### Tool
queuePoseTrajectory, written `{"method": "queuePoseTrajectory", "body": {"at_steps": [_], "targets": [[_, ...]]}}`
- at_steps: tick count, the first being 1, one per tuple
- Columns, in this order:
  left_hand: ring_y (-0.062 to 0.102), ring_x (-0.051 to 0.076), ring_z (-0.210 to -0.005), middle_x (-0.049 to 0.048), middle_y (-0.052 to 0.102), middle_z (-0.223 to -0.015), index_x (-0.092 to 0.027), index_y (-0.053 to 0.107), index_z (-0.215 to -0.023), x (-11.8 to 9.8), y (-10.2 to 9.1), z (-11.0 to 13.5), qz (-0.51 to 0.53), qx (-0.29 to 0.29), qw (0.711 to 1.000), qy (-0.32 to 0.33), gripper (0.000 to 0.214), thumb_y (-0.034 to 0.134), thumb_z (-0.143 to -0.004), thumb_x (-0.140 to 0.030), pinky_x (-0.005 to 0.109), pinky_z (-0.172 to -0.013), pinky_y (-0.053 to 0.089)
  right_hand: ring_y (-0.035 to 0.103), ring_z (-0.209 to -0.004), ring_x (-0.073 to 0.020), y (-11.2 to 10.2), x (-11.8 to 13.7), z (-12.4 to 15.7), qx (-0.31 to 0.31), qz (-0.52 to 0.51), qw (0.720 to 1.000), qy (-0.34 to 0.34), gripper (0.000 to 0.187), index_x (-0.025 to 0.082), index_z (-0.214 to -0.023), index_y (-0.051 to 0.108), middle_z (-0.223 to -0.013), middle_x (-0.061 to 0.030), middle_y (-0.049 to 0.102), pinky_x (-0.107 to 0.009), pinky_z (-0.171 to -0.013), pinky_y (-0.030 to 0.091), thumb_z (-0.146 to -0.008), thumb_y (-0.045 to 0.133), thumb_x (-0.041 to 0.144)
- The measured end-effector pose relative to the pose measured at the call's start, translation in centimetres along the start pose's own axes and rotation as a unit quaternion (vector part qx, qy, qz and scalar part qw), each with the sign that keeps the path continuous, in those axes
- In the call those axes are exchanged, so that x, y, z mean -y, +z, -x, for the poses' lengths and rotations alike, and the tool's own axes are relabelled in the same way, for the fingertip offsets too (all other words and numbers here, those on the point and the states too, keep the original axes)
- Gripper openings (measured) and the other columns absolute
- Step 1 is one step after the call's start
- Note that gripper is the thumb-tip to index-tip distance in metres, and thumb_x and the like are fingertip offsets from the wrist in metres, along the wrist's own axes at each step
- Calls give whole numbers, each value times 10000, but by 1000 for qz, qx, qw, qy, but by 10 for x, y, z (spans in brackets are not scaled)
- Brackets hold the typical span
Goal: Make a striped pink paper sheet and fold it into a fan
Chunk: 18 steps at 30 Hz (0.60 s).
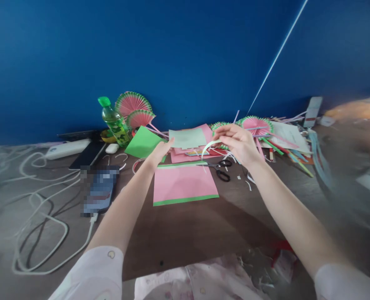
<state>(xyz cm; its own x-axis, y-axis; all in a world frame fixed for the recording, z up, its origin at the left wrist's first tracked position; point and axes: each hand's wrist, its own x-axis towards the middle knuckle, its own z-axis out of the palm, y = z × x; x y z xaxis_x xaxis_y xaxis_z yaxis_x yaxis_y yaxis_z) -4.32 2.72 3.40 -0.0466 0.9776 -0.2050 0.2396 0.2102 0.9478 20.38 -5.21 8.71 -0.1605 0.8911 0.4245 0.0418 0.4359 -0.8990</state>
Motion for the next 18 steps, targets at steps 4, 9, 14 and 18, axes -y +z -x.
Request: {"method": "queuePoseTrajectory", "body": {"at_steps": [4, 9, 14, 18], "targets": [[591, 317, -913, 68, 621, -616, -181, 513, -455, -5, -24, 17, -118, -32, 992, 17, 280, 679, -617, -338, 339, -756, 430, 629, -821, -178, 16, -2, 7, 74, -49, 995, 37, 183, 189, -887, 608, -830, -36, 661, -376, -779, 515, -711, 615, 237], [610, 198, -865, 26, 687, -897, -212, 687, -765, -8, -49, 52, -153, 81, 981, 88, 171, 586, -707, -338, 241, -744, 438, 634, -817, -174, 32, -18, 7, 100, -83, 989, 66, 223, 181, -882, 598, -841, -40, 671, -381, -780, 519, -684, 652, 268], [588, 205, -960, 8, 696, -948, -255, 699, -871, 14, -56, 73, -200, 209, 953, 94, 258, 622, -670, -397, 243, -849, 418, 646, -837, -175, 36, -45, 14, 150, -36, 980, 126, 213, 165, -893, 594, -866, -50, 674, -347, -765, 516, -684, 622, 200], [620, 221, -877, 27, 701, -908, -245, 702, -839, 32, -55, 79, -230, 204, 943, 131, 217, 620, -666, -347, 277, -815, 446, 648, -798, -172, 31, -59, 22, 200, 53, 964, 164, 191, 166, -861, 600, -857, -59, 676, -303, -681, 516, -677, 561, 133]]}}
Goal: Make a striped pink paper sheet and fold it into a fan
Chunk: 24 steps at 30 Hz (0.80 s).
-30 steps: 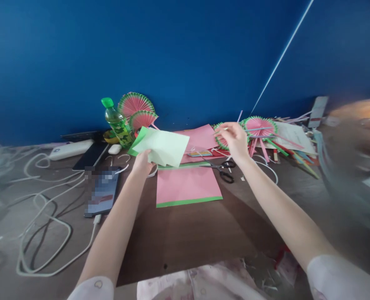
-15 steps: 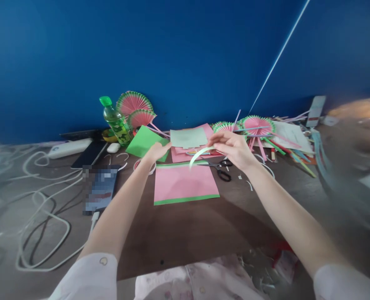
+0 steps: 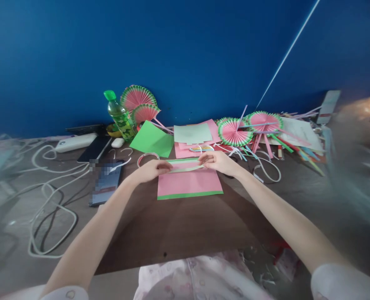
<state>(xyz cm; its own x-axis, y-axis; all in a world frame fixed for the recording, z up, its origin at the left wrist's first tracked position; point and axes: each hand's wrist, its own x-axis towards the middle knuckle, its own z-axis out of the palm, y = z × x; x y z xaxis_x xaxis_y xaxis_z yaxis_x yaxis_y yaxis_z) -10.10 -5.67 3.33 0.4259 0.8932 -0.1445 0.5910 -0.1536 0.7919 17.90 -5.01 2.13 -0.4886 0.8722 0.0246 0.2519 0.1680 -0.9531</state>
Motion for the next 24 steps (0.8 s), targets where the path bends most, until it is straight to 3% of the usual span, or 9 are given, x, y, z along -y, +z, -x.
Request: {"method": "queuePoseTrajectory", "body": {"at_steps": [5, 8, 13, 18, 21, 24], "targets": [[608, 210, -894, 27, 679, -947, -242, 673, -842, 8, -5, 11, -57, -168, 984, 21, 181, 540, -725, -279, 281, -853, 432, 649, -671, -137, -1, -8, 3, 20, 30, 999, 41, 229, 162, -849, 600, -879, -48, 661, -263, -617, 501, -647, 532, 76], [593, 217, -919, 54, 658, -976, -220, 637, -893, 18, -11, 16, -137, -231, 963, -2, 198, 503, -753, -260, 298, -867, 418, 641, -664, -143, 2, -10, 1, 15, 49, 997, 50, 213, 170, -844, 600, -791, -36, 656, -238, -554, 483, -655, 545, 86], [565, 261, -905, 97, 639, -912, -172, 592, -831, 32, -8, 20, -278, -200, 939, -21, 188, 529, -757, -332, 367, -824, 411, 584, -556, -110, 7, -4, -6, 26, 143, 986, 76, 141, 159, -830, 611, -685, -19, 632, -220, -489, 449, -706, 547, 138], [552, 267, -844, 90, 629, -835, -183, 533, -705, 33, -6, 25, -358, -175, 917, -8, 117, 501, -770, -275, 380, -773, 387, 581, -665, -132, 14, -3, -16, 20, 279, 960, 5, 88, 154, -727, 624, -709, -27, 640, -236, -596, 423, -671, 582, 99], [547, 248, -813, 74, 611, -797, -190, 505, -694, 32, -8, 28, -332, -192, 924, 6, 95, 489, -766, -250, 365, -762, 383, 566, -671, -139, 18, -9, -19, 15, 317, 948, -28, 79, 155, -713, 626, -725, -31, 638, -245, -599, 402, -665, 596, 99], [541, 213, -779, 51, 592, -791, -192, 498, -732, 30, -10, 30, -234, -233, 944, 21, 98, 475, -773, -278, 332, -742, 392, 555, -700, -141, 17, -13, -21, 7, 324, 945, -54, 86, 149, -714, 622, -759, -38, 627, -253, -625, 402, -655, 604, 90]]}}
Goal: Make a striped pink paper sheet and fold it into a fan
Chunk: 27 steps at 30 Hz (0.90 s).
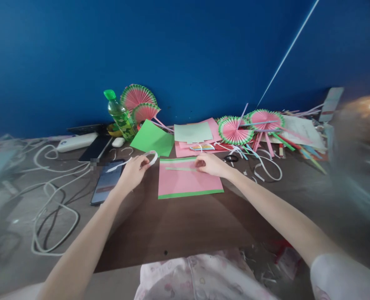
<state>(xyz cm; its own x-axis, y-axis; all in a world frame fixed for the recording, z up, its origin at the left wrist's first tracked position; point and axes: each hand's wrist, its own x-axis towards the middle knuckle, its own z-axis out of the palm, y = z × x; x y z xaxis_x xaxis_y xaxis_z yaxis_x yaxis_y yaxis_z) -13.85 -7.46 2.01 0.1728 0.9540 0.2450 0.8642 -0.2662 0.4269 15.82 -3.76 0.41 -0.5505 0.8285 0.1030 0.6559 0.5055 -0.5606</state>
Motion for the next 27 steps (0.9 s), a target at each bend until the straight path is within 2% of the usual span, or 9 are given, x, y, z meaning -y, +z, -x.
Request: {"method": "queuePoseTrajectory", "body": {"at_steps": [3, 6, 12, 15, 18, 22, 27], "targets": [[534, 176, -724, 21, 580, -767, -190, 496, -761, -8, -3, 3, 121, -23, 992, -31, 166, 479, -779, -354, 297, -708, 402, 544, -672, -132, -4, 0, -1, -45, -16, 999, -8, 106, 151, -748, 622, -741, -31, 610, -263, -623, 415, -705, 547, 89], [540, 162, -707, 5, 584, -717, -185, 503, -748, -23, -3, 5, 216, -29, 975, -45, 224, 515, -761, -408, 285, -711, 405, 553, -685, -135, -8, 8, -3, -124, -60, 989, -45, 126, 155, -799, 625, -751, -31, 611, -282, -637, 449, -743, 523, 107], [619, 186, -760, 28, 667, -719, -191, 455, -774, -56, 13, 1, 430, -20, 900, -65, 221, 565, -754, -381, 337, -776, 429, 595, -747, -127, -1, 45, -8, -208, -165, 957, -119, 192, 169, -939, 615, -910, -65, 616, -278, -680, 514, -786, 504, 135], [632, 183, -747, 15, 675, -695, -197, 449, -806, -69, 23, -5, 480, -6, 875, -66, 218, 574, -757, -368, 341, -771, 435, 590, -899, -152, 4, 59, -12, -237, -173, 946, -136, 268, 179, -1046, 592, -1038, -87, 596, -311, -795, 506, -797, 499, 144], [626, 155, -703, 4, 674, -717, -195, 469, -853, -79, 30, -11, 524, 9, 849, -66, 221, 590, -749, -347, 314, -741, 439, 553, -1026, -179, 7, 64, -15, -255, -150, 945, -140, 284, 190, -1067, 597, -1103, -85, 594, -351, -899, 461, -801, 505, 152], [602, 121, -682, -12, 659, -722, -194, 486, -897, -87, 35, -17, 548, 21, 834, -53, 245, 626, -725, -298, 270, -701, 431, 553, -1050, -190, 9, 61, -16, -261, -135, 948, -124, 292, 197, -1072, 614, -1124, -77, 610, -362, -921, 449, -801, 515, 153], [609, 130, -711, 14, 670, -765, -173, 518, -945, -90, 39, -22, 561, 26, 824, -76, 257, 605, -722, -266, 303, -763, 437, 567, -1033, -185, 10, 57, -15, -281, -145, 942, -111, 299, 217, -1055, 631, -1109, -65, 626, -356, -901, 464, -789, 527, 130]]}}
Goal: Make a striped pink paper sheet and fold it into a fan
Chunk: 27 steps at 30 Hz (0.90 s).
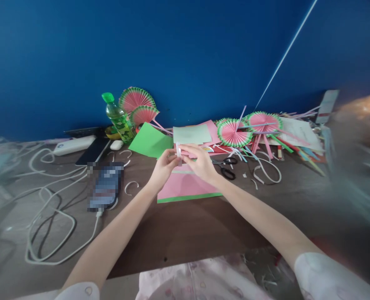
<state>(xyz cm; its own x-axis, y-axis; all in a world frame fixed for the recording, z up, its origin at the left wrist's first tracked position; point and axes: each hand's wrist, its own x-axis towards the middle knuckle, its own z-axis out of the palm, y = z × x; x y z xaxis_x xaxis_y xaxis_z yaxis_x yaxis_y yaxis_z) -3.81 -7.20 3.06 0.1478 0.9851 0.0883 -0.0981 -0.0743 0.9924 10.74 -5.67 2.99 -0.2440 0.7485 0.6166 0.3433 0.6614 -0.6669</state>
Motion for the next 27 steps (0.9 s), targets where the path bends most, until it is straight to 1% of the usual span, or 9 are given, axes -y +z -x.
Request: {"method": "queuePoseTrajectory", "body": {"at_steps": [3, 5, 9, 12, 15, 18, 22, 27], "targets": [[624, 145, -727, 25, 669, -764, -151, 556, -907, -1, 2, -5, 9, -6, 1000, -11, 236, 590, -714, -282, 327, -807, 442, 581, -988, -173, 0, -1, 0, -6, -18, 1000, 4, 279, 225, -1018, 646, -1066, -57, 633, -324, -840, 494, -788, 524, 123], [629, 152, -713, 18, 659, -712, -146, 561, -860, -1, 4, -7, 2, -11, 1000, -10, 220, 591, -704, -300, 336, -805, 449, 584, -955, -168, 0, -3, -1, -20, -20, 999, 14, 250, 226, -982, 655, -1034, -56, 623, -310, -801, 506, -783, 534, 137], [619, 147, -646, -13, 620, -595, -157, 543, -803, -1, 8, -9, -37, -34, 999, -6, 180, 588, -697, -295, 316, -728, 464, 581, -897, -166, 1, -5, -3, -69, 1, 997, 23, 115, 202, -816, 663, -931, -57, 597, -320, -810, 486, -766, 567, 166], [604, 134, -615, -25, 598, -555, -162, 528, -772, 1, 10, -9, -60, -45, 997, -2, 143, 574, -703, -278, 289, -678, 460, 586, -867, -165, 1, -3, -3, -74, -3, 997, 12, 80, 199, -729, 625, -860, -47, 615, -329, -820, 467, -768, 568, 158], [593, 128, -594, -23, 600, -558, -163, 513, -786, 4, 8, -10, -54, -46, 997, 0, 147, 560, -707, -278, 286, -655, 458, 592, -872, -171, 1, -1, 0, -60, -6, 998, 7, 101, 205, -741, 602, -856, -42, 642, -334, -804, 464, -794, 532, 154], [585, 122, -595, -17, 609, -583, -156, 517, -810, 4, 7, -12, -52, -42, 998, -2, 157, 556, -699, -259, 274, -636, 449, 595, -846, -172, 1, 0, 3, -50, 2, 999, 15, 108, 209, -775, 600, -839, -35, 653, -317, -754, 473, -808, 511, 157], [596, 124, -633, -19, 605, -593, -149, 517, -809, 4, 7, -13, -38, -22, 999, -12, 167, 566, -680, -242, 277, -669, 451, 594, -810, -166, 0, 0, 4, -47, 14, 998, 28, 113, 213, -795, 602, -829, -26, 654, -305, -731, 470, -816, 504, 160], [576, 110, -610, -17, 606, -605, -145, 523, -823, 3, 5, -13, -31, -22, 999, -7, 179, 558, -666, -223, 276, -667, 453, 574, -793, -176, 0, 1, 4, -42, 59, 997, -5, 106, 206, -745, 596, -776, -28, 643, -316, -725, 451, -808, 527, 156]]}}
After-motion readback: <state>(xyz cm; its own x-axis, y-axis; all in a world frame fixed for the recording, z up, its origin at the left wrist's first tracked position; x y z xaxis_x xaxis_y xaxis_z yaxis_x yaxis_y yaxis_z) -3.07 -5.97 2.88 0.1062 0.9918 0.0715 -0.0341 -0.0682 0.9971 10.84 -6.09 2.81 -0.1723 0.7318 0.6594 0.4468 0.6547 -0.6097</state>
